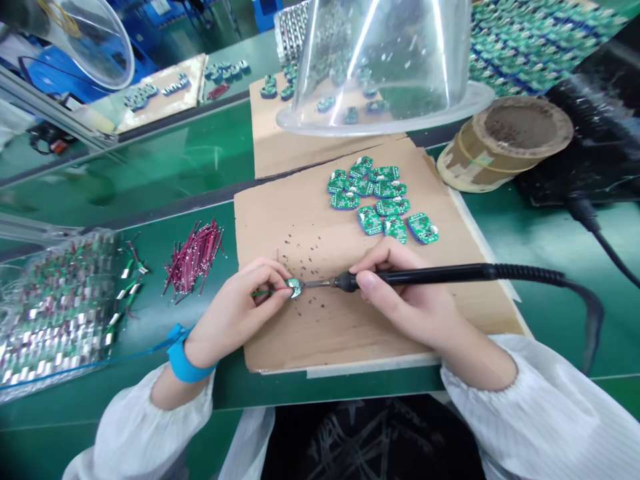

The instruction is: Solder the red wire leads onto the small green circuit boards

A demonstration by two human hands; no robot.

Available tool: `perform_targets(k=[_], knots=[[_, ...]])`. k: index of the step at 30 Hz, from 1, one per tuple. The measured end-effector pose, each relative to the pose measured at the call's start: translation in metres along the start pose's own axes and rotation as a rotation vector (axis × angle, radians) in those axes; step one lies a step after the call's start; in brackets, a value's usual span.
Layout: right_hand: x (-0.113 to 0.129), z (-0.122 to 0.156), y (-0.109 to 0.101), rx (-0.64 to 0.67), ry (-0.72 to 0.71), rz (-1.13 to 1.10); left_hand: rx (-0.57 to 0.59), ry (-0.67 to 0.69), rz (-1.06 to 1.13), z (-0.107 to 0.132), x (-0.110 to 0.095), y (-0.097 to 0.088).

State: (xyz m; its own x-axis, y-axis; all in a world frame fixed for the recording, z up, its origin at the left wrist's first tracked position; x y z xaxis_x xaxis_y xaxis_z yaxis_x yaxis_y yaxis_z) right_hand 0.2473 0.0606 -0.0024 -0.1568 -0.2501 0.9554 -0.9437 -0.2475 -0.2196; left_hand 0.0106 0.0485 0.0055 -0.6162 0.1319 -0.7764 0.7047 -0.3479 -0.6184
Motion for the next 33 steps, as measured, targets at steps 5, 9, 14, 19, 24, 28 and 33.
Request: perform_targets(k=[5, 9, 14, 19, 24, 28, 33], knots=[[0.0016, -0.0025, 0.0002, -0.01, -0.005, -0.002, -0.002, -0.008, 0.001, -0.001, 0.0014, 0.0005], [0.0016, -0.0024, -0.0008, -0.016, -0.006, 0.004, 0.016, -0.001, -0.014, -0.0011, 0.0028, 0.0017], [0.001, -0.0018, 0.0001, -0.001, -0.003, -0.003, 0.049, -0.022, -0.049, 0.0007, 0.0039, -0.0003], [0.0017, -0.0026, 0.0014, 0.023, -0.005, 0.016, 0.088, -0.004, -0.054, 0.0014, 0.0021, -0.0012], [0.0013, -0.0023, 0.0009, 0.028, -0.01, 0.028, 0.075, 0.017, -0.05, 0.0018, 0.0023, -0.0003], [-0.0007, -0.0014, 0.0012, 0.034, 0.014, 0.055, 0.065, 0.019, -0.051, 0.0015, 0.0022, 0.0009], [-0.0003, -0.0011, 0.0018, 0.044, 0.023, 0.08, 0.052, 0.011, -0.058, 0.001, 0.0029, 0.0008]])
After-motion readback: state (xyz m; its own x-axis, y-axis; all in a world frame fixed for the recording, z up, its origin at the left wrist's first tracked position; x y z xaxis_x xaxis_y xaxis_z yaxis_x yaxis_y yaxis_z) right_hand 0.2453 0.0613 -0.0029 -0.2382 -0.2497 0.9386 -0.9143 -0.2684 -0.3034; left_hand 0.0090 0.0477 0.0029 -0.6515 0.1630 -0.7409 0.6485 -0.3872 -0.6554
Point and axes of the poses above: each hand's wrist, its own z-axis away from the middle knuckle, its own y-axis out of the palm, x = y × z, the point moved 6 cm from there along -z, towards the middle knuckle
